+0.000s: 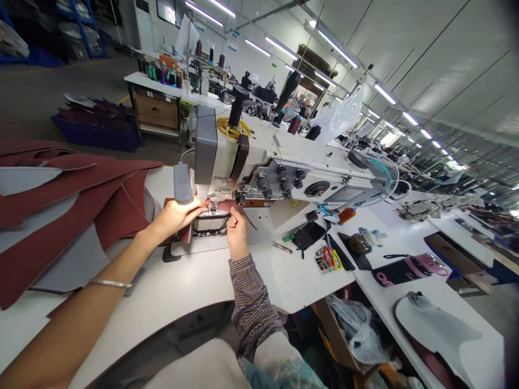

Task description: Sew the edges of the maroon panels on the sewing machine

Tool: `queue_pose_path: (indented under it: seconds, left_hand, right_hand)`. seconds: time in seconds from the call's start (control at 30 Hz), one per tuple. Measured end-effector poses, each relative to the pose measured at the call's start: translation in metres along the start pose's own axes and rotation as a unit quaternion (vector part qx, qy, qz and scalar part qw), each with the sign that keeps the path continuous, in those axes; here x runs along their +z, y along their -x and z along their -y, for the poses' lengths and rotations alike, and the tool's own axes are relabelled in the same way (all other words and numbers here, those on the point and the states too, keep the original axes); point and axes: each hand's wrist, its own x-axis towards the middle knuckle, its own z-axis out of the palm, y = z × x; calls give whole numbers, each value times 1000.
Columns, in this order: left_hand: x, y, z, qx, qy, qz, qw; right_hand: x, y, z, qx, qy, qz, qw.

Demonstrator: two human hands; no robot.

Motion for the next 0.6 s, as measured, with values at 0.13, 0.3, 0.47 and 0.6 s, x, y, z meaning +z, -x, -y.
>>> queue_pose_path:
  seconds: [0.13, 0.3, 0.47, 0.6]
  left_hand:
    - [1, -2, -2, -14, 21, -3, 1000]
    - [0, -3, -13, -38, 65, -21, 997]
    - [2, -2, -20, -44, 46, -31, 998]
    - [-13, 6, -5, -68, 16, -14, 997]
  right_hand:
    - [-3, -4, -1, 22, -38, -4, 999]
    - [-5, -7, -4, 24, -94, 3, 995]
    - [-3, -18, -12, 8, -92, -11, 996]
    - [2, -48, -13, 13, -59, 121, 991]
